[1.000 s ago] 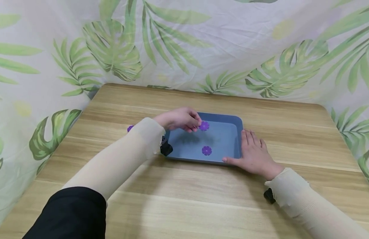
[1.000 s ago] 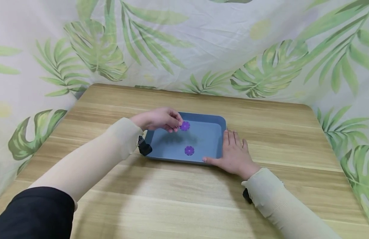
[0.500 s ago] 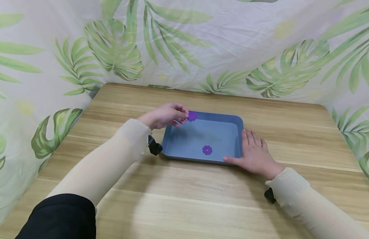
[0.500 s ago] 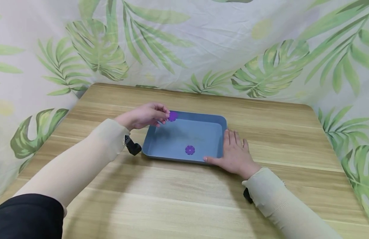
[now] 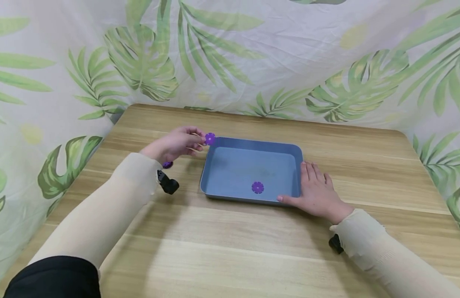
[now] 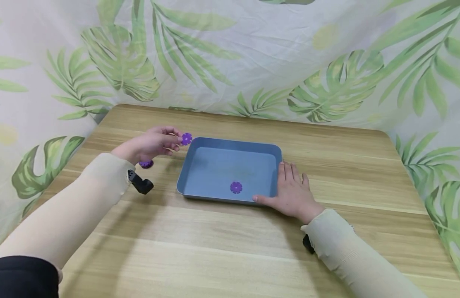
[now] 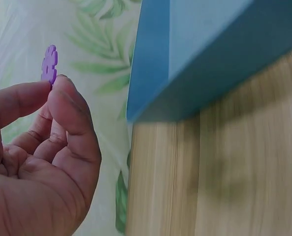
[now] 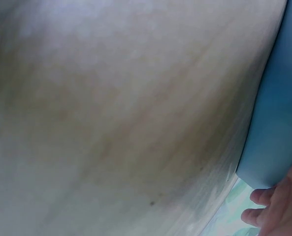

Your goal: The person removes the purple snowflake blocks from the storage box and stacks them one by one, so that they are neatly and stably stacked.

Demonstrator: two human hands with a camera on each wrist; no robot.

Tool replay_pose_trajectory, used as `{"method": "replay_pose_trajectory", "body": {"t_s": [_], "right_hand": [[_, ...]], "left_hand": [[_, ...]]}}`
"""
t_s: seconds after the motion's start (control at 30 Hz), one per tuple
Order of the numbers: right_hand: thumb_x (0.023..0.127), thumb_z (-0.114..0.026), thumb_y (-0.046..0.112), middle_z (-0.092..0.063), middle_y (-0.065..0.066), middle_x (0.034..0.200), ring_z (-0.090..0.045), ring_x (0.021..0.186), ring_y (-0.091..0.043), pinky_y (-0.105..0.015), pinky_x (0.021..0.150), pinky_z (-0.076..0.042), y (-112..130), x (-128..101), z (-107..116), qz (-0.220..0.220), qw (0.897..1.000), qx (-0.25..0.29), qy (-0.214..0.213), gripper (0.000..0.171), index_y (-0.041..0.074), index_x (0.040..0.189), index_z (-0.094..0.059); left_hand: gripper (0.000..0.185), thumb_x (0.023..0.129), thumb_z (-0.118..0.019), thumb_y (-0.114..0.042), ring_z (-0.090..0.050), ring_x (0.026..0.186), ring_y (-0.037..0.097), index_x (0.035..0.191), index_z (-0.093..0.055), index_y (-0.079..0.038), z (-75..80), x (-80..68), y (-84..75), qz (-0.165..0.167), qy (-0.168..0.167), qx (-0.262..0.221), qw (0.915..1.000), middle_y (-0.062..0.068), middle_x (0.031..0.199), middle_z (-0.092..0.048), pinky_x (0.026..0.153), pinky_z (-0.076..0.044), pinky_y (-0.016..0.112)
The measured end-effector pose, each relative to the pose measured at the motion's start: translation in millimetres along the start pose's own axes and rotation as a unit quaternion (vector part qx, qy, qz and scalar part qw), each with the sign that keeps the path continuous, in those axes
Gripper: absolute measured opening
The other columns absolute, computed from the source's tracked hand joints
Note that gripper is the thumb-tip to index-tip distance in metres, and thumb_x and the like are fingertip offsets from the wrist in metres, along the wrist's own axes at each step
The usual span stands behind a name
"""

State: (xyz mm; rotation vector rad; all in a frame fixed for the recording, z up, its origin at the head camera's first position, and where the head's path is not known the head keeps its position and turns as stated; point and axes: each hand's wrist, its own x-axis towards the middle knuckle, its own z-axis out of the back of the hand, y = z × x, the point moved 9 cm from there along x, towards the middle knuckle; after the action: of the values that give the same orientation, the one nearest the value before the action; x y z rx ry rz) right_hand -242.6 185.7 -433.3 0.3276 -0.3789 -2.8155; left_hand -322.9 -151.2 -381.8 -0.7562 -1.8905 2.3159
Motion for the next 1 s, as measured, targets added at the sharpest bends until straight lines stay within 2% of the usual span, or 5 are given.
{"method": "replay_pose_trajectory", "body": {"t_s": [0.33,0.63,1.0], "right_hand": [[0.085,-0.059,0.08,-0.011,-0.035,0.164,-0.009,0.152,-0.051,-0.074,0.115,-0.009,0,0,-1,-0.002,1.0,-0.006,0.001,0.13,-0.014,0.158,-0.009],[0.085,-0.06,0.081,-0.011,-0.035,0.165,-0.009,0.152,-0.05,-0.074,0.115,-0.009,-1,0,-2,-0.002,1.0,-0.003,-0.003,0.13,-0.014,0.158,-0.009],[0.085,-0.058,0.082,-0.01,-0.034,0.165,-0.007,0.152,-0.05,-0.074,0.115,-0.008,-2,0,-3,-0.005,1.0,-0.001,-0.001,0.131,-0.013,0.158,-0.008]], "left_hand": [[0.013,0.109,-0.049,-0.009,-0.061,0.082,0.008,0.119,-0.048,-0.001,47.3,-19.1,19.3,0.019,-0.048,0.008,0.9987,-0.005,0.093,-0.064,0.07,-0.051,0.023],[0.016,0.109,-0.05,-0.01,-0.061,0.081,0.005,0.122,-0.05,-0.001,74.4,-29.4,28.1,0.031,-0.082,0.029,0.9957,-0.009,0.091,-0.065,0.073,-0.052,0.022],[0.01,0.108,-0.053,-0.012,-0.061,0.08,0.006,0.114,-0.056,-0.004,99.9,-43.5,52.2,0.054,-0.106,0.051,0.9915,-0.01,0.09,-0.067,0.07,-0.051,0.021]]}}
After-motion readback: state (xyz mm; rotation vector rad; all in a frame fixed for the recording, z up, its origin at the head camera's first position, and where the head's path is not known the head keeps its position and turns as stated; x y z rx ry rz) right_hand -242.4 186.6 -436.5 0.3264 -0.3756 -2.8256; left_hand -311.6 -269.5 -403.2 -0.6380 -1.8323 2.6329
